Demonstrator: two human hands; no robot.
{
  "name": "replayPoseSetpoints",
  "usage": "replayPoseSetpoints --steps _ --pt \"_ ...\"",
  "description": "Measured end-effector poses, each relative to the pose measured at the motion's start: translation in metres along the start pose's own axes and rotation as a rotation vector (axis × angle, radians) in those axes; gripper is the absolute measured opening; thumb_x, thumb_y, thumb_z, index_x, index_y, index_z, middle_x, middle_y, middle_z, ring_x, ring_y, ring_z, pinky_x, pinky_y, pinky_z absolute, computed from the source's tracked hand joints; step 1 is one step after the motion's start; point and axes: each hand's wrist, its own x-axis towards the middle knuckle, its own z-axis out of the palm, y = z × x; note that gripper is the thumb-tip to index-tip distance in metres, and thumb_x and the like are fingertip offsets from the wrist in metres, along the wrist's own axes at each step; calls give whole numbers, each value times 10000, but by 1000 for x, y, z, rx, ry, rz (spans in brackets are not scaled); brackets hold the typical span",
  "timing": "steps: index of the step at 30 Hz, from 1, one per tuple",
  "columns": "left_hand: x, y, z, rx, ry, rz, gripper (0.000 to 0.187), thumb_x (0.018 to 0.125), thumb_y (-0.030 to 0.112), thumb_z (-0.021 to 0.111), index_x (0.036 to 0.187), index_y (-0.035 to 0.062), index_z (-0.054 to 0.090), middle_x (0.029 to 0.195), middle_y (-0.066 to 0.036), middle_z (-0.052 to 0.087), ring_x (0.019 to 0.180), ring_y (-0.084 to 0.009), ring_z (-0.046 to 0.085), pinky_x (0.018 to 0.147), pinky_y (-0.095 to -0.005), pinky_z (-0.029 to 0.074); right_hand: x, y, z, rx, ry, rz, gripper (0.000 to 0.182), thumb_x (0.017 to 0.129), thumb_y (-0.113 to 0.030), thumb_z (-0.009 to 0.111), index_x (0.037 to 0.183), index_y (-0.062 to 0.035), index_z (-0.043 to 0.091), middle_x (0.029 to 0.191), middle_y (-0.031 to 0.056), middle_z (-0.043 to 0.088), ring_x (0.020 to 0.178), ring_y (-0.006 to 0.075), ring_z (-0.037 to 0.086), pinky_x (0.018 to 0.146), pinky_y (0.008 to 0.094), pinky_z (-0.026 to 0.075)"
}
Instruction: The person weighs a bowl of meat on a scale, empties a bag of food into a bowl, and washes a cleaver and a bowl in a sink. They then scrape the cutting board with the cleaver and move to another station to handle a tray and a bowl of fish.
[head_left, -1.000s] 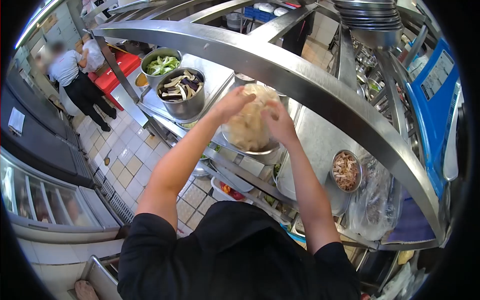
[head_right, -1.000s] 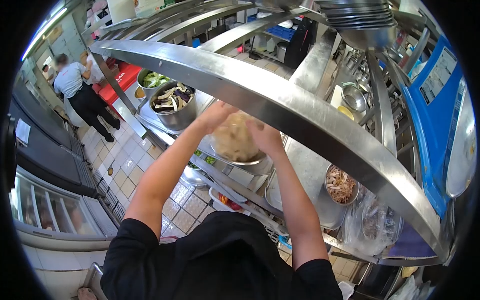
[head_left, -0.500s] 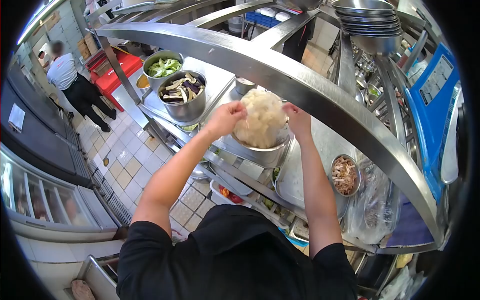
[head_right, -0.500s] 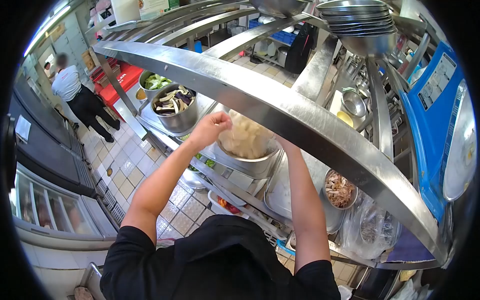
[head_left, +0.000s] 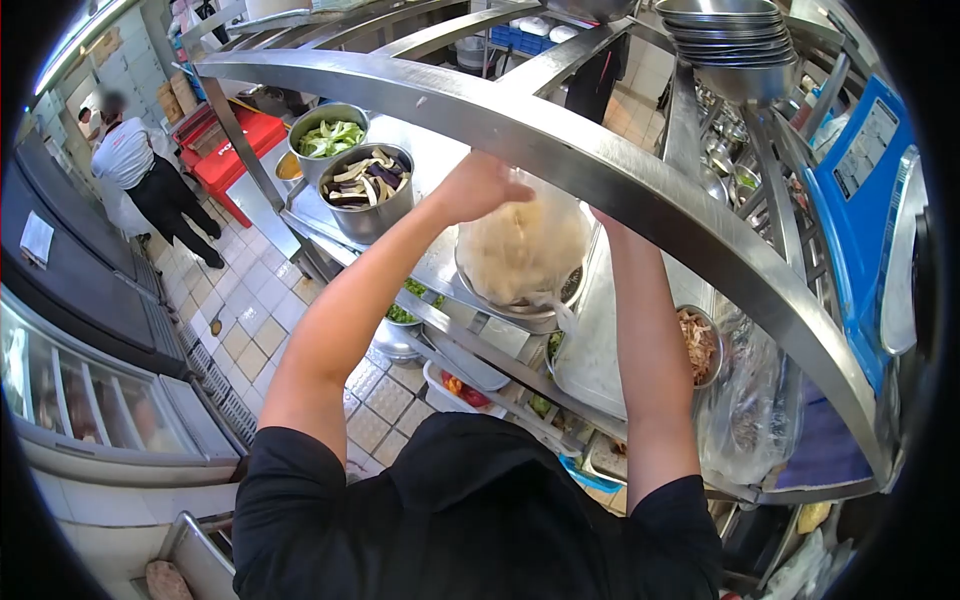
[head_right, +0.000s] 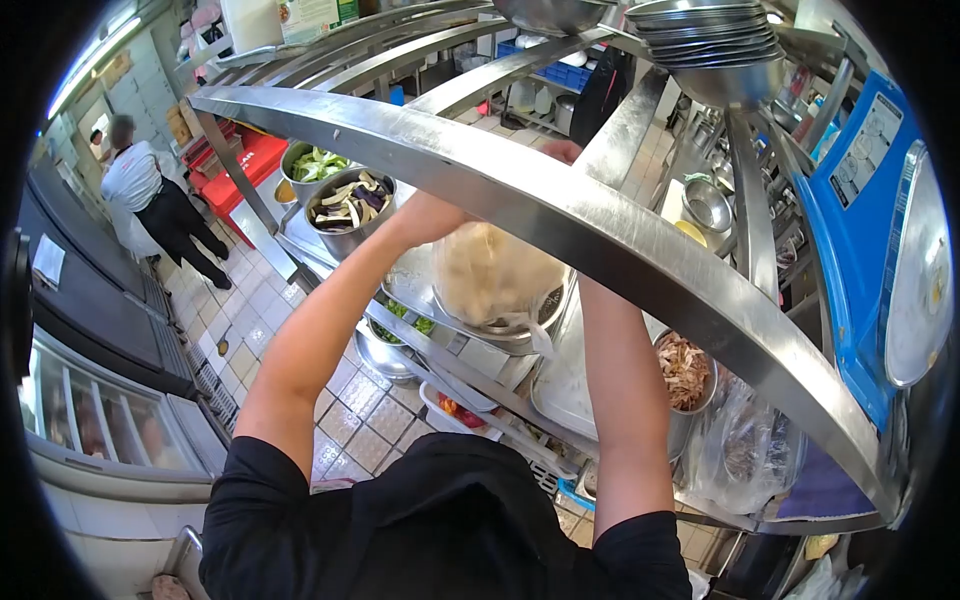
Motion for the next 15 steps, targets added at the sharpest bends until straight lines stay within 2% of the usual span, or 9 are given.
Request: replayPoseSetpoints --steps 1,4,7,10,12,14,15 --pt "1 12 4 -22 -46 -8 598 758 268 771 1258 25 550 1269 -203 554 1201 -377 502 1035 -421 384 3 -6 22 -26 -22 -2 306 918 -314 630 1044 -36 609 973 65 663 922 117 629 796 250 516" --pt "19 8 16 41 14 -59 441 805 209 715 1189 20 605 1234 -206 578 1177 -364 525 1014 -414 404 0 -2 25 -78 6 3 306 932 -288 613 1101 -33 587 1038 79 641 984 146 601 845 278 487" --pt "19 27 9 150 7 40 291 846 155 645 1099 11 645 1140 -195 629 1120 -349 570 970 -425 434 -12 12 -35 -229 162 8 314 947 -261 595 1158 -30 565 1103 92 620 1047 176 573 894 306 459" --pt "23 20 3 317 52 65 219 862 143 609 1029 9 658 1056 -189 658 1033 -340 608 902 -424 465 -47 24 -86 -655 265 37 329 961 -235 577 1215 -27 543 1168 106 598 1109 205 545 943 334 430" --pt "25 15 -2 62 140 47 204 859 147 610 1000 10 662 1013 -188 667 983 -336 621 867 -422 476 -85 43 -88 -1064 235 2 343 971 -217 565 1252 -25 529 1211 115 584 1151 225 527 976 353 411" --pt "23 14 3 67 259 94 195 858 150 610 981 10 665 985 -187 673 942 -330 629 839 -416 485 -125 63 -64 -1435 202 -65 512 965 -303 577 1358 -15 421 1345 148 470 1268 256 428 1053 388 329" --pt "25 14 13 201 333 160 193 859 151 611 976 10 668 978 -187 674 925 -325 631 828 -409 488 -139 76 -53 -1368 256 -35 626 956 -363 586 1407 3 350 1419 171 391 1329 288 364 1108 415 268"
